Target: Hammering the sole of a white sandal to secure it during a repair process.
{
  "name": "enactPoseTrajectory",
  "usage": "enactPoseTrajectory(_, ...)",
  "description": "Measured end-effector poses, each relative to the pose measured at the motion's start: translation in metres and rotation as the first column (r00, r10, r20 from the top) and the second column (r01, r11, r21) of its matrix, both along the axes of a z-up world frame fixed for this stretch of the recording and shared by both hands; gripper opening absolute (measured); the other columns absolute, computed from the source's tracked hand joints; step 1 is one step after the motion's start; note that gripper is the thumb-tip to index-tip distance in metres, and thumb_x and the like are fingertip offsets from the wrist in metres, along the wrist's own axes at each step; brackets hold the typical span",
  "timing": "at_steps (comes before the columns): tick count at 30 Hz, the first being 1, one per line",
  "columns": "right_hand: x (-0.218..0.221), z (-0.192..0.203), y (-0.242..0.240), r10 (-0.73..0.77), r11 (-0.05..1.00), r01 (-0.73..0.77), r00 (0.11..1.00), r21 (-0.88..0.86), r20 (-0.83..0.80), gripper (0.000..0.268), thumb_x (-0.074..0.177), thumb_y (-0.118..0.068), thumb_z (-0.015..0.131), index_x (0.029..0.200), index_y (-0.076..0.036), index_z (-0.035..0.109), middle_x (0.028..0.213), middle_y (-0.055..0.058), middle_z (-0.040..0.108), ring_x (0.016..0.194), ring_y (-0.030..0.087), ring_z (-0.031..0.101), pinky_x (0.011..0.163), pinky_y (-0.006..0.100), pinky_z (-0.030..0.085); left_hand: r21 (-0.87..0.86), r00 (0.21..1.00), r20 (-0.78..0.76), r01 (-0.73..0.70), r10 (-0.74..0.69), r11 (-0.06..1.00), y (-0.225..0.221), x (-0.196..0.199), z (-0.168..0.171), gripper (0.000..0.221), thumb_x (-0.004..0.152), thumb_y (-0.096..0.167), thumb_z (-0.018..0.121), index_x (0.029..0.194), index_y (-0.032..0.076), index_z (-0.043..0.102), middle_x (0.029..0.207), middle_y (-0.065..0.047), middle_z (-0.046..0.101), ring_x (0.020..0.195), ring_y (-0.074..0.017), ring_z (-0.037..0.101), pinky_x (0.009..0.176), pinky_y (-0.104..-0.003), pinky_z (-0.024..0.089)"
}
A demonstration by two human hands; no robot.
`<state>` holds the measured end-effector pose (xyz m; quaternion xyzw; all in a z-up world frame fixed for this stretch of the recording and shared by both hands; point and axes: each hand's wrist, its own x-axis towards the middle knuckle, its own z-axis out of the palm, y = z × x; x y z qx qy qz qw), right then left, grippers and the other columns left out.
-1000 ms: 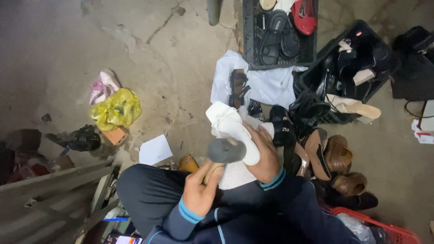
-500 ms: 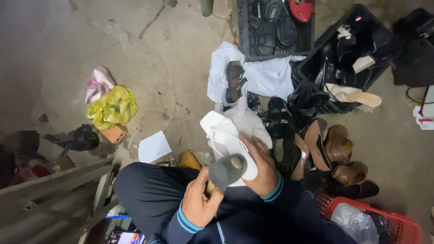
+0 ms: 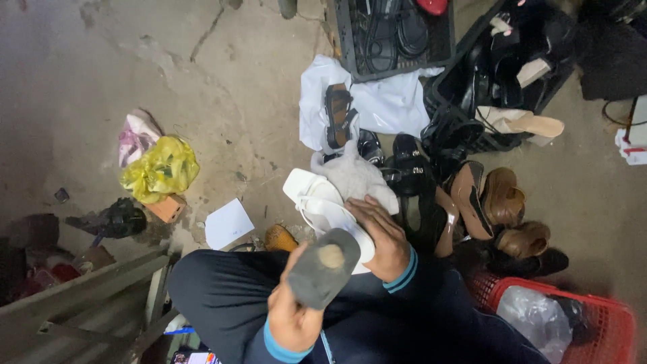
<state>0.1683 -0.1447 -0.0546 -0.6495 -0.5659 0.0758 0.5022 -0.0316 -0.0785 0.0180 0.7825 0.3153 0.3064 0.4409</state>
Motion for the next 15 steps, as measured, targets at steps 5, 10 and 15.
enactPoseTrajectory(5, 0.004, 0.0, 0.001, 0.034, 0.999, -0.034, 0.999, -0.037, -0.001, 0.05, 0.103, -0.032, 0.058, 0.139, 0.003, 0.057, 0.139, 0.022, 0.065, 0.133, 0.036, 0.063, 0.122, 0.057, 0.043, -0.124, 0.978, -0.041, 0.198, -0.205, 0.972, 0.006, 0.016, 0.032, 0.052, 0.102, 0.023, 0.057, 0.143, -0.008, 0.05, 0.144, -0.023, 0.06, 0.133, -0.0347, 0.064, 0.108, -0.038, 0.054)
enactPoseTrajectory(10, 0.003, 0.001, -0.004, 0.035, 0.998, -0.034, 0.999, -0.054, 0.026, 0.054, 0.102, -0.035, 0.058, 0.141, 0.001, 0.055, 0.142, 0.021, 0.063, 0.134, 0.037, 0.061, 0.122, 0.057, 0.042, -0.057, 0.992, -0.008, 0.122, -0.122, 0.991, 0.008, 0.016, 0.002, 0.045, 0.096, 0.02, 0.057, 0.134, -0.005, 0.057, 0.12, -0.019, 0.067, 0.106, -0.0268, 0.064, 0.094, -0.037, 0.056)
enactPoseTrajectory(15, 0.004, -0.006, -0.011, 0.025, 0.997, -0.023, 1.0, -0.073, 0.018, 0.053, 0.099, -0.031, 0.064, 0.139, 0.003, 0.057, 0.14, 0.019, 0.064, 0.132, 0.037, 0.062, 0.122, 0.058, 0.042, -0.202, 0.998, 0.053, -0.029, 0.041, 0.979, 0.014, 0.018, 0.01, 0.048, 0.09, 0.012, 0.074, 0.132, -0.006, 0.06, 0.125, -0.016, 0.075, 0.116, -0.0213, 0.071, 0.102, -0.034, 0.055)
